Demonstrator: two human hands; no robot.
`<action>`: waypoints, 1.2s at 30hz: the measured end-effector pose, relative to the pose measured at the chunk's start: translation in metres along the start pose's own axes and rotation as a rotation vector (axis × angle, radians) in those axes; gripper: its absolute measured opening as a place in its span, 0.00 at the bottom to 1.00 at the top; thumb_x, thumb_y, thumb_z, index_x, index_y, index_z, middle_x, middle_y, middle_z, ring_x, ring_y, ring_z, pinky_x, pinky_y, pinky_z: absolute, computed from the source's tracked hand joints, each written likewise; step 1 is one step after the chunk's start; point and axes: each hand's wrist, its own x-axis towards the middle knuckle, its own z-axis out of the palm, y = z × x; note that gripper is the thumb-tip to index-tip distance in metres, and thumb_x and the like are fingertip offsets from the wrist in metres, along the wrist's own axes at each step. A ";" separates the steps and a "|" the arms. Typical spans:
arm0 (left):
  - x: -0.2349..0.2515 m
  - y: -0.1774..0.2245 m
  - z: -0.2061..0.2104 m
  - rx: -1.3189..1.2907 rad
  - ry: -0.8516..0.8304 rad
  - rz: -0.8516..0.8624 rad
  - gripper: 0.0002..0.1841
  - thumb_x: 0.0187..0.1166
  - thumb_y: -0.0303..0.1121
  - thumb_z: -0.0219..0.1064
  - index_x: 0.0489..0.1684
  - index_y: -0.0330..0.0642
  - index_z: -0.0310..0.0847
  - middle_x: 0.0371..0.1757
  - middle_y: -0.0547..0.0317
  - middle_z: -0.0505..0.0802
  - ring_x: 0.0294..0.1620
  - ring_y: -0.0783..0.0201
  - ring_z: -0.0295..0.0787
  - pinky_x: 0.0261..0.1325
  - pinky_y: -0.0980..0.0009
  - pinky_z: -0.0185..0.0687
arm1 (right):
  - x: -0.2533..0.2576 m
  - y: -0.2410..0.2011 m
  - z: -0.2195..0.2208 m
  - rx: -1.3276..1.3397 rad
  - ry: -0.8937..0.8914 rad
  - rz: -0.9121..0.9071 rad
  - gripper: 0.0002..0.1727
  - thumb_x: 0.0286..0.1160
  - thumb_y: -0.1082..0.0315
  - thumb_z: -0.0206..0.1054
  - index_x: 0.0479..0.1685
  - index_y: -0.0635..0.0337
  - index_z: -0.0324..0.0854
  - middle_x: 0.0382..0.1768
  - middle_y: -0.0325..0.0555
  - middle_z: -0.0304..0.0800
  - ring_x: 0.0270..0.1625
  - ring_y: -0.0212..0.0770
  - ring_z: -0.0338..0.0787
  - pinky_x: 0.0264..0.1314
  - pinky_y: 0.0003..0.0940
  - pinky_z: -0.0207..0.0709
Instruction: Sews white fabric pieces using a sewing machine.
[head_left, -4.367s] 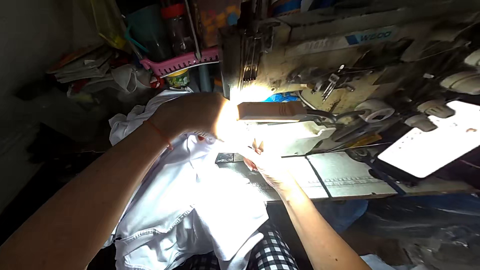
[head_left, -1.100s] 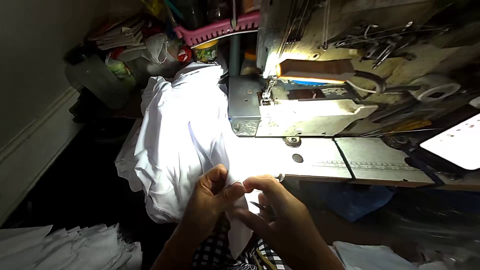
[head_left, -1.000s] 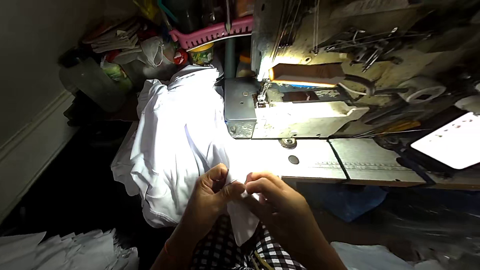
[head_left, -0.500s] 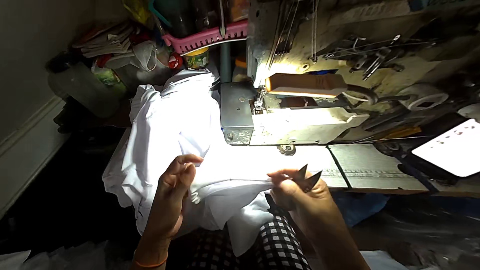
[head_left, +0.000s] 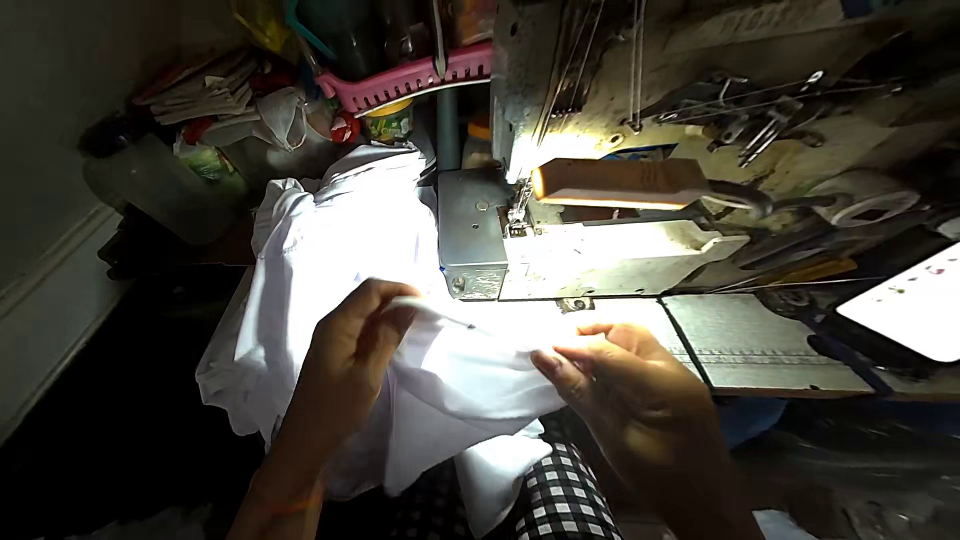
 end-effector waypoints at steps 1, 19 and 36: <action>0.019 0.002 0.006 -0.027 -0.036 0.014 0.08 0.87 0.32 0.59 0.53 0.48 0.85 0.42 0.74 0.91 0.40 0.82 0.87 0.41 0.83 0.84 | 0.005 0.003 0.000 0.023 0.013 0.063 0.08 0.76 0.53 0.71 0.36 0.42 0.92 0.33 0.23 0.83 0.31 0.13 0.78 0.32 0.08 0.72; 0.206 -0.109 0.141 0.696 -0.279 0.038 0.21 0.76 0.49 0.66 0.59 0.45 0.85 0.65 0.49 0.88 0.74 0.48 0.79 0.73 0.40 0.71 | 0.044 0.063 0.034 0.592 0.058 0.761 0.15 0.90 0.67 0.57 0.35 0.64 0.83 0.13 0.42 0.80 0.10 0.26 0.73 0.13 0.18 0.68; 0.060 -0.066 0.022 0.578 0.190 0.135 0.10 0.81 0.30 0.59 0.43 0.28 0.76 0.41 0.40 0.83 0.35 0.51 0.80 0.39 0.53 0.78 | 0.051 0.040 0.023 0.258 -0.231 0.321 0.07 0.78 0.67 0.70 0.37 0.62 0.84 0.25 0.40 0.82 0.25 0.28 0.80 0.30 0.24 0.77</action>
